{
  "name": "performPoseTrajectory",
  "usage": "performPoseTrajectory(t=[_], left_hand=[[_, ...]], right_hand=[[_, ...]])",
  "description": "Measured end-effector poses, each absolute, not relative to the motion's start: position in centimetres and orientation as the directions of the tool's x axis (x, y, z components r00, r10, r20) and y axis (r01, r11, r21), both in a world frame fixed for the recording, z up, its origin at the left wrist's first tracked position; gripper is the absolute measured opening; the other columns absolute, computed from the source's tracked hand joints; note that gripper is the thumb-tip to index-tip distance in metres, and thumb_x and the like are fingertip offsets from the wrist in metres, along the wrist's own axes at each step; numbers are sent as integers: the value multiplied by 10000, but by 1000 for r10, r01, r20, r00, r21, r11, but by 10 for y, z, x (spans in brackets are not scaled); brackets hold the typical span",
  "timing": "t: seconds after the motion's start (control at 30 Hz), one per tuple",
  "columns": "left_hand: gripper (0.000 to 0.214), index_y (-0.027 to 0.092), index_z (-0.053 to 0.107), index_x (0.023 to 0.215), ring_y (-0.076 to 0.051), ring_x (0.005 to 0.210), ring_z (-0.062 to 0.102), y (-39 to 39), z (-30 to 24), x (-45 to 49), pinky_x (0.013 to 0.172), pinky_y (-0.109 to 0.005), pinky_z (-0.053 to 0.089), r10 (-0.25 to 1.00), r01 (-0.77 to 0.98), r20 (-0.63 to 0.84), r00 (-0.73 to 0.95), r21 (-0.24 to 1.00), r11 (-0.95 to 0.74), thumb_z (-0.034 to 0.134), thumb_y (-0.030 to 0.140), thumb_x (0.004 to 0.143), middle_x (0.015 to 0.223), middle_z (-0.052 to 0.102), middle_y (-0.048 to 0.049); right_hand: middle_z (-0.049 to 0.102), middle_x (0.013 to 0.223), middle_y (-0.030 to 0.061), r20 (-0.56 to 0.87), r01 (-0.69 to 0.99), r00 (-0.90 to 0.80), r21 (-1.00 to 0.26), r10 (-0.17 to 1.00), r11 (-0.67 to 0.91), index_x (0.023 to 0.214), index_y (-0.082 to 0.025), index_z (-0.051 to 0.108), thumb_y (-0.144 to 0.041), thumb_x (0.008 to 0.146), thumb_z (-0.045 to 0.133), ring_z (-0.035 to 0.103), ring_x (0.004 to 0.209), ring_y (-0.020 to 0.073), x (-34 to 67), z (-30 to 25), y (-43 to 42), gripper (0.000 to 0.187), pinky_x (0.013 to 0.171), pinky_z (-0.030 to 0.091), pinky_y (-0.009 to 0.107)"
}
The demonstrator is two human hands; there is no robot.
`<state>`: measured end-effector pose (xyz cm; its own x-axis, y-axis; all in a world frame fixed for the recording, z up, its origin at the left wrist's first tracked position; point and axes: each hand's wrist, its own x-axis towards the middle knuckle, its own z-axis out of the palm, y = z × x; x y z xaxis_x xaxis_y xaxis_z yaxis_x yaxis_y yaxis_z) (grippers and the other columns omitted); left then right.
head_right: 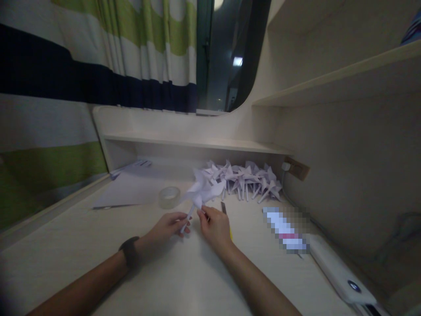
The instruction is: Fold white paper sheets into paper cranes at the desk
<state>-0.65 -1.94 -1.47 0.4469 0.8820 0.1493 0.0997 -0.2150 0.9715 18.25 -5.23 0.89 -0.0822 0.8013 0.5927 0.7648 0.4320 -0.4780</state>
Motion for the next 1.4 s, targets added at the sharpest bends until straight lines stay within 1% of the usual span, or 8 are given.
performPoseTrajectory(t=[0.13,0.3,0.47,0.57,0.87,1.1,1.23,1.4], left_hand=[[347,103,671,857,-151,589,589,-19,-14,-7,558,-276,486,848,93,191,495,958,-270,607,439,795,740,666,-87],[377,117,665,776,-138,575,567,-18,-14,-8,571,-273,484,829,62,232,510,951,-304,609,489,783,681,633,-55],[413,124,670,880,-190,744,616,-14,-18,-12,619,-294,506,886,14,144,440,986,-167,635,517,758,880,666,-106],[422,111,680,827,-167,671,582,-14,-16,-14,577,-260,458,895,72,191,403,969,-238,646,523,743,794,661,-88],[348,117,707,768,-210,745,606,-18,-10,-11,713,-308,457,847,36,276,454,944,-327,656,461,758,788,700,-93],[314,127,720,828,-225,779,634,-17,-11,-11,748,-327,473,844,47,277,459,941,-334,683,422,724,831,721,-100],[286,147,714,761,-204,723,618,-21,-2,-10,675,-287,463,872,156,280,401,917,-366,713,421,680,767,712,-68],[355,163,656,562,-139,495,511,-25,8,-10,513,-244,383,940,293,285,188,897,-330,602,450,764,516,592,-9]], right_hand=[[731,755,40,512,754,-241,-436,824,491,1227,-213,597,-346,944,423,680,671,181,177,8,-60,358,598,416,234],[739,958,62,469,709,-426,-358,773,608,1381,-221,450,-338,948,410,696,813,202,176,4,-64,450,671,448,248],[738,950,51,502,698,-403,-373,766,612,1022,-226,693,-301,951,396,680,839,171,175,4,-64,314,723,437,226],[729,781,43,474,760,-335,-375,814,531,860,-207,707,-325,915,461,658,708,170,172,4,-65,279,639,407,229],[693,661,17,363,696,-299,-549,883,462,734,-189,697,-391,885,517,600,600,151,164,-4,-62,310,556,340,225],[684,629,26,351,715,-250,-562,902,416,678,-166,692,-357,875,523,589,574,146,165,-11,-56,322,523,314,224],[672,605,18,373,732,-199,-559,907,390,646,-164,682,-350,866,538,568,539,137,165,-12,-56,322,502,297,226],[667,596,14,387,752,-189,-535,903,386,636,-167,677,-324,849,561,550,525,130,165,-11,-57,289,507,294,230]])
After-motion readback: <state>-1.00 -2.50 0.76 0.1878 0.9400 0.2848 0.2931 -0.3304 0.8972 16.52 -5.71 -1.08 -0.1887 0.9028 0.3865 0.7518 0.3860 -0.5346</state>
